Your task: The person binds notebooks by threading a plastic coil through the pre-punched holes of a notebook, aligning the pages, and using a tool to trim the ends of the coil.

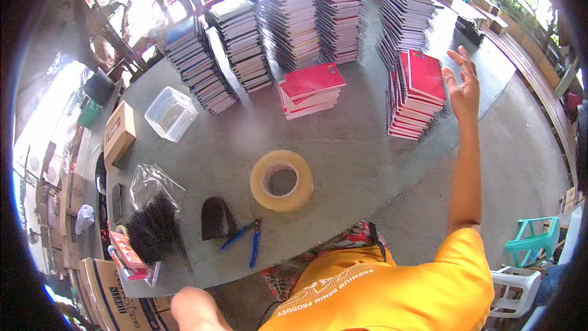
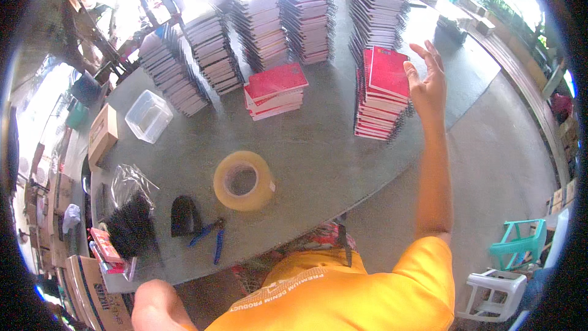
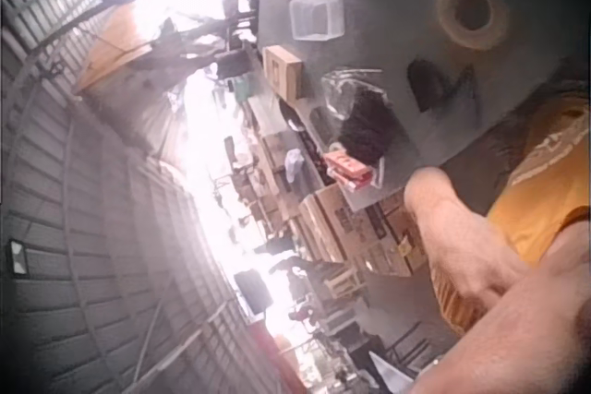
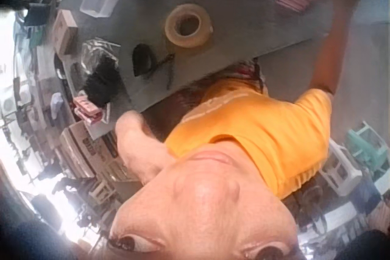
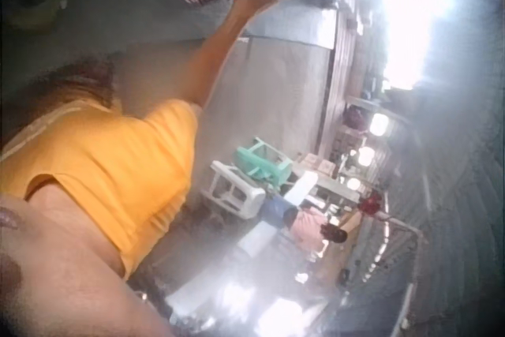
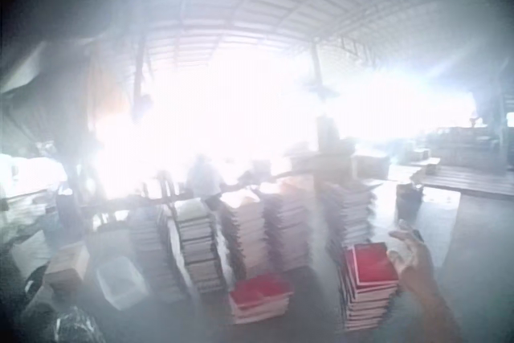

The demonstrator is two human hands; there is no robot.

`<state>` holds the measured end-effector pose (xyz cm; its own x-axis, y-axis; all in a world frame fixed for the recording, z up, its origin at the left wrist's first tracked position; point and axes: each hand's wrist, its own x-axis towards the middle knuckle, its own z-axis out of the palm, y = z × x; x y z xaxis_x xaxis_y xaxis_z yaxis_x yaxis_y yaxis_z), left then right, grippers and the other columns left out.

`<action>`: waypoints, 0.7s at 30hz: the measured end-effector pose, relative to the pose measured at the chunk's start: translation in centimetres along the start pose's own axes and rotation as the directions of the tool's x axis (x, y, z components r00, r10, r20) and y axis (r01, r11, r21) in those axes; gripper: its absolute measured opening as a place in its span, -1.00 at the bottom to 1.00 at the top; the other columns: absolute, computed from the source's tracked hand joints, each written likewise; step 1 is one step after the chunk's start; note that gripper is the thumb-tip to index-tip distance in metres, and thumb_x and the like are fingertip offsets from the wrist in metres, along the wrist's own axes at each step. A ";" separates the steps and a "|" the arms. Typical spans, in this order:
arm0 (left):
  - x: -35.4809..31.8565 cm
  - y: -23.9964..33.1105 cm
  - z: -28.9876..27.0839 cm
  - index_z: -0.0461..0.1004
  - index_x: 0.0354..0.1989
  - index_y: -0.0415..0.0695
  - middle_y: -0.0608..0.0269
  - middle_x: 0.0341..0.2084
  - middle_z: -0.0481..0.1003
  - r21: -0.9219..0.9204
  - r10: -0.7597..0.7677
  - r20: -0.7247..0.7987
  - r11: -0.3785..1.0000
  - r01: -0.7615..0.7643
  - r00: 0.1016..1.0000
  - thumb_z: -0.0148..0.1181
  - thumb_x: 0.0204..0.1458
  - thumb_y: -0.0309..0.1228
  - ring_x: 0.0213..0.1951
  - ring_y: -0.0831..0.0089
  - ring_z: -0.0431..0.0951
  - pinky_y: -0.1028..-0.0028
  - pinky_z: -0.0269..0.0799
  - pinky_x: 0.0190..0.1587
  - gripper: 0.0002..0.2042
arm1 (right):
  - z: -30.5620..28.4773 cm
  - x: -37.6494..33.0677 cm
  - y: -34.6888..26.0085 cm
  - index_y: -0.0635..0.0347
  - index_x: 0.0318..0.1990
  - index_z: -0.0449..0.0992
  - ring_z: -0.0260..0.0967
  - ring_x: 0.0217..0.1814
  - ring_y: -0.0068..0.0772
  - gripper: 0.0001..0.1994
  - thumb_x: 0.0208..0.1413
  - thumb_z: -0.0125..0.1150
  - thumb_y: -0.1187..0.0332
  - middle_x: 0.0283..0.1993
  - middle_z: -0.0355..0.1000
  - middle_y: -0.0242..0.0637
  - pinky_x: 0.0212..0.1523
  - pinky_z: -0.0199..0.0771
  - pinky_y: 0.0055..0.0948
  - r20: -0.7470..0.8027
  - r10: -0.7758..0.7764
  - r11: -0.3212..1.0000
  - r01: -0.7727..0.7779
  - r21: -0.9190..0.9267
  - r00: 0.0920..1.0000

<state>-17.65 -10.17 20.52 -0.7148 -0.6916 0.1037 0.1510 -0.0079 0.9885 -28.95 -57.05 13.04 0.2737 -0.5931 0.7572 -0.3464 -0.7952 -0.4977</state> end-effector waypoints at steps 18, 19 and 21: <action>0.3 1.8 1.4 0.44 -0.37 -0.17 0.08 -0.54 0.46 0.513 -0.373 -0.263 0.727 0.456 0.890 0.10 -0.09 -0.31 -0.57 0.23 0.49 0.39 0.39 -0.56 -0.80 | 4.6 -4.7 -10.8 0.13 -0.17 0.52 0.16 0.25 -0.15 -0.79 0.01 0.21 0.37 0.18 0.26 -0.15 0.19 0.15 -0.25 0.347 -0.358 0.908 0.237 0.345 0.867; 0.2 1.6 -0.2 0.44 -0.37 -0.18 0.06 -0.54 0.46 0.577 -0.362 -0.218 0.702 0.418 0.907 0.11 -0.09 -0.28 -0.55 0.19 0.49 0.38 0.39 -0.55 -0.78 | 4.7 -4.7 -10.5 0.14 -0.18 0.53 0.16 0.26 -0.14 -0.80 0.01 0.20 0.37 0.18 0.26 -0.15 0.19 0.15 -0.24 0.363 -0.345 0.919 0.233 0.319 0.865; -1.0 -0.1 1.2 0.44 -0.44 -0.19 0.04 -0.60 0.45 0.508 -0.158 -0.195 0.828 0.238 0.968 0.13 -0.12 -0.21 -0.61 0.13 0.47 0.33 0.37 -0.60 -0.74 | 5.5 -4.8 -10.9 0.19 -0.20 0.52 0.27 0.16 -0.15 -0.81 0.00 0.19 0.41 0.08 0.35 -0.14 0.12 0.25 -0.30 0.375 -0.336 0.911 0.196 0.363 0.864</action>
<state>-17.78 -8.59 20.45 -0.5826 -0.8090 -0.0775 -0.3919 0.1961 0.8989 -21.55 -46.22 12.57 0.6892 -0.2930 0.6627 0.0639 -0.8864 -0.4584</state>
